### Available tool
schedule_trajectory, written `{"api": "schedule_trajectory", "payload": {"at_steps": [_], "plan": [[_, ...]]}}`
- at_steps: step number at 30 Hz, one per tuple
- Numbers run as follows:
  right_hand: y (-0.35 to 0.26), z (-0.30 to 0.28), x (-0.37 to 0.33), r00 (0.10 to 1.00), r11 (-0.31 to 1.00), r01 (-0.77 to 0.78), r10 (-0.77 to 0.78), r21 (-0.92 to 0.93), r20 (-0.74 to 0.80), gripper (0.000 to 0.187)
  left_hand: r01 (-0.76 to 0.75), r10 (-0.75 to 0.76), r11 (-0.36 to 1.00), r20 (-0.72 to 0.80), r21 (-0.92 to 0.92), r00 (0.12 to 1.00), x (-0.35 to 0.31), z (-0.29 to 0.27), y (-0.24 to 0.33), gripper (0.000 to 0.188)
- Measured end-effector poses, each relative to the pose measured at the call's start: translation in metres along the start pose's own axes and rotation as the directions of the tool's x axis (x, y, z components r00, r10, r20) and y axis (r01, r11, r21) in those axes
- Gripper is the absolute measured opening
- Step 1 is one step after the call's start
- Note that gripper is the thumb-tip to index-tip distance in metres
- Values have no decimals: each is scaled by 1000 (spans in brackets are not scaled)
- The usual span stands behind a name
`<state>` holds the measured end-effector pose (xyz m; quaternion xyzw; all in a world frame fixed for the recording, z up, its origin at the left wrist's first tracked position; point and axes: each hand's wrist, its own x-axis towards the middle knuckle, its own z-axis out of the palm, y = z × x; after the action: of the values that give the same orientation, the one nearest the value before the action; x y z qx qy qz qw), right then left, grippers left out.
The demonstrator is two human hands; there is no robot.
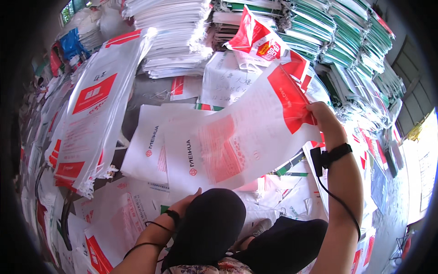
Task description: The person sorts and counts large red and white plastic packaging bags by picking them up from a pile and stacking them together.
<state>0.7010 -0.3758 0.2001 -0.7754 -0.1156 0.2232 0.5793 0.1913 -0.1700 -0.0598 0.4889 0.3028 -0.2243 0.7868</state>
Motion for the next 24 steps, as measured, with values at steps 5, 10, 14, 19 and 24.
{"api": "schedule_trajectory", "payload": {"at_steps": [5,10,14,19,24], "plan": [[-32,25,-45,993,993,-116,116,18,29,24,136,-109,969,134,-205,985,29,-13,-29,100],[-41,29,-59,979,976,-203,200,81,42,26,197,-110,843,198,-500,974,119,-43,-107,99],[-42,32,-52,979,980,-190,183,66,90,28,71,-155,663,-44,-745,987,130,-35,-107,78],[-57,50,-53,956,977,-100,41,191,290,40,-272,41,468,-287,-841,957,123,-46,-100,30],[-83,94,-89,950,988,121,-144,99,277,42,-618,200,427,-598,-660,776,120,-88,-57,11]]}}
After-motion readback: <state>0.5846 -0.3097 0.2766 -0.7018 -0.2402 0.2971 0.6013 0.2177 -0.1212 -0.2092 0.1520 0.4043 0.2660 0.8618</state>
